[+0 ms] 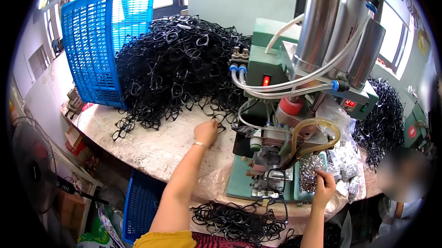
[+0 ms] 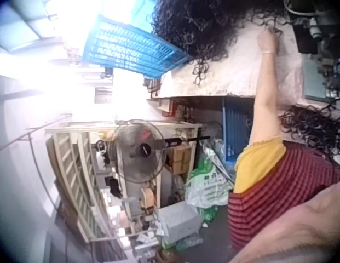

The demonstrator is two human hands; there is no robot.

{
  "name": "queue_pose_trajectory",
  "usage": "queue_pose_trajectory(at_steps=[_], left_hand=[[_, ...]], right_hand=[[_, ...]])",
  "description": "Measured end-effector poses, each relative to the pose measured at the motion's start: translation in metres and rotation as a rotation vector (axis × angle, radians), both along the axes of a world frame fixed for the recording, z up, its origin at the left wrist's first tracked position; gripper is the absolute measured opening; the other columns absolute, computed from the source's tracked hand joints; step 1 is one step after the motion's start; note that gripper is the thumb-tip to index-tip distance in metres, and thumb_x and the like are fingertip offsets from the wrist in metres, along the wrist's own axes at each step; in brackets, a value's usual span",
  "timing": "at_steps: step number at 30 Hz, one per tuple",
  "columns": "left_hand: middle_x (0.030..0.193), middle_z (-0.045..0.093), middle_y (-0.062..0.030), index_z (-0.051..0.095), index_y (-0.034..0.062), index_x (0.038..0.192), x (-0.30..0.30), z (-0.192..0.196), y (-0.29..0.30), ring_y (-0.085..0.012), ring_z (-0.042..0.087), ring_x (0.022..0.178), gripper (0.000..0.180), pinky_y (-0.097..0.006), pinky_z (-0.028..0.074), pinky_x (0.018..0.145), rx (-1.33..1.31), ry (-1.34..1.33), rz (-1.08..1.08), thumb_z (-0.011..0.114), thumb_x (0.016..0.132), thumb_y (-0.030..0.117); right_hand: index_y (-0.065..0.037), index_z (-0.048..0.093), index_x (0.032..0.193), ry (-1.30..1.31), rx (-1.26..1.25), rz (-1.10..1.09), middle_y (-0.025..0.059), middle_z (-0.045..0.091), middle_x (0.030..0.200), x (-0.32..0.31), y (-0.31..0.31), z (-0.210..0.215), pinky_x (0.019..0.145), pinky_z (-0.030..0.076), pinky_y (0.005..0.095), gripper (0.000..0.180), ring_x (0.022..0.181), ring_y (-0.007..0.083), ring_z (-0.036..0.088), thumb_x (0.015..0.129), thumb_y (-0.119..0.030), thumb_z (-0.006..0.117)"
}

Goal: The person repeatedly picks up black eyeglass frames, places them into a green jig on a press machine, and operates the press to attach small metal components. Finished frames are placed on the table, and the person occasionally gathers them into a blue basket.

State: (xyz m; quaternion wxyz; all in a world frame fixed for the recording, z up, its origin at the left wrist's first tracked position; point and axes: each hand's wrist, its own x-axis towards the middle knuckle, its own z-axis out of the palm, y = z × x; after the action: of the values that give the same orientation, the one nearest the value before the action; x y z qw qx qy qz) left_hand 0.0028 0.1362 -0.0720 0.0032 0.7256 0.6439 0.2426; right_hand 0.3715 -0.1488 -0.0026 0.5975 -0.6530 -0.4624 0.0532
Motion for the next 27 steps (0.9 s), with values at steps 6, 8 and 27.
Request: queue_pose_trajectory(at_steps=[6,8,27], left_hand=[[0.08,0.069,-0.0192,0.064,0.0091,0.108,-0.056,0.035,-0.101,-0.038,0.067,0.08,0.031,-0.046,0.051,0.069,-0.22,-0.104,-0.013,0.053,0.097,0.036],[0.079,0.067,-0.0188,0.062,0.004,0.113,-0.071,0.048,-0.111,-0.035,0.065,0.075,0.032,-0.041,0.05,0.069,-0.303,-0.28,-0.064,0.059,0.095,0.031],[0.104,0.06,-0.0155,0.053,-0.0022,0.105,0.063,0.191,-0.203,-0.0221,0.059,0.098,0.01,-0.034,0.047,0.091,0.416,-0.928,-0.85,0.052,0.1,0.006]], right_hand=[[0.001,0.069,0.092,-0.079,-0.109,-0.21,0.0078,0.065,0.085,0.01,-0.069,-0.016,0.076,0.047,0.0303,0.016,0.083,0.0186,0.061,0.077,0.007,0.07],[0.0,0.07,0.089,-0.251,-0.059,-0.123,0.0089,0.066,0.085,-0.004,-0.063,0.006,0.076,0.047,0.0315,0.016,0.082,0.0214,0.062,0.075,0.007,0.071],[0.004,0.049,0.125,0.279,0.113,0.425,0.0105,0.066,0.104,-0.104,0.026,0.076,0.085,0.05,0.0283,0.047,0.094,0.0155,0.067,0.083,0.002,0.069]])
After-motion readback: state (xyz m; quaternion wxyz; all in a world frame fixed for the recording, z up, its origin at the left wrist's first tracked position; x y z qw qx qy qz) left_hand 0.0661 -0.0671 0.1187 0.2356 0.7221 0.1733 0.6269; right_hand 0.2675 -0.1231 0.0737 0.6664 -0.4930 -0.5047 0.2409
